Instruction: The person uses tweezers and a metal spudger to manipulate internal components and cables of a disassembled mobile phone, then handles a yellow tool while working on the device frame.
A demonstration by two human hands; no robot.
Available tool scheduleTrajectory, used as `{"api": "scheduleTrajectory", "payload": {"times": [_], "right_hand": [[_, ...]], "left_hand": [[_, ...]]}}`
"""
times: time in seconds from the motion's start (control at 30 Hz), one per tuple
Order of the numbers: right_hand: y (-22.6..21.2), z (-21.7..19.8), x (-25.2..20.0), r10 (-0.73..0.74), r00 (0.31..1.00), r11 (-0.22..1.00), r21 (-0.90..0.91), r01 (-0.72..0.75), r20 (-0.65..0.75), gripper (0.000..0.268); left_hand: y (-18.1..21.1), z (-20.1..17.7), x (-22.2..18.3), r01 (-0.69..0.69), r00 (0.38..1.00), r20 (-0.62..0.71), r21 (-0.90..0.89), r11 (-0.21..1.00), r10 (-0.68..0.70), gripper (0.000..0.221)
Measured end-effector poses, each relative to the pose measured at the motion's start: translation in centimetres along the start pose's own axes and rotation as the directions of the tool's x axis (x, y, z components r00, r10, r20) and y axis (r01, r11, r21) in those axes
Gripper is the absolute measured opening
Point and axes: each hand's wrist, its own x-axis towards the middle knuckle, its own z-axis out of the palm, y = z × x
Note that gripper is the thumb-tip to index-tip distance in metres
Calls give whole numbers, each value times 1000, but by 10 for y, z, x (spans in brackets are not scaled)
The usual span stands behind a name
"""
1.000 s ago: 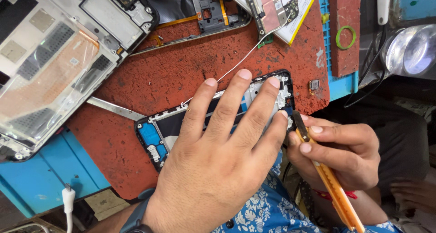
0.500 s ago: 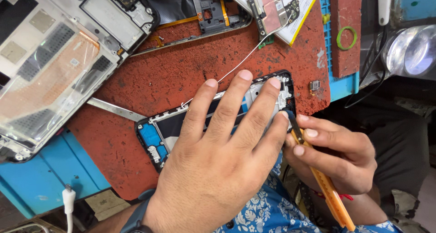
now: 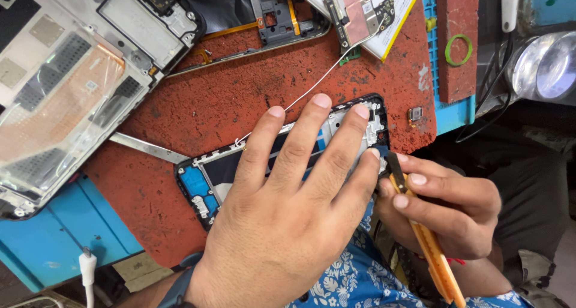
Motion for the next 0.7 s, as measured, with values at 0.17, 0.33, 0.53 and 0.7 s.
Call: {"api": "scheduleTrajectory", "payload": {"times": [0.17, 0.33, 0.53, 0.7], "right_hand": [[1, 0, 2, -39, 999, 999, 10, 39, 11, 28], [2, -2, 1, -113, 992, 991, -72, 116, 53, 26], [16, -1, 2, -256, 962, 965, -40, 261, 95, 20], [18, -9, 10, -300, 932, 951, -14, 309, 202, 16]], "left_hand": [[0, 0, 0, 1, 1000, 7, -4, 1000, -1, 30], [1, 0, -1, 4, 1000, 9, 2, 1000, -4, 31], [1, 1, 0, 6, 1000, 5, 9, 1000, -6, 29], [0, 1, 2, 10, 1000, 9, 9, 1000, -10, 29]]}}
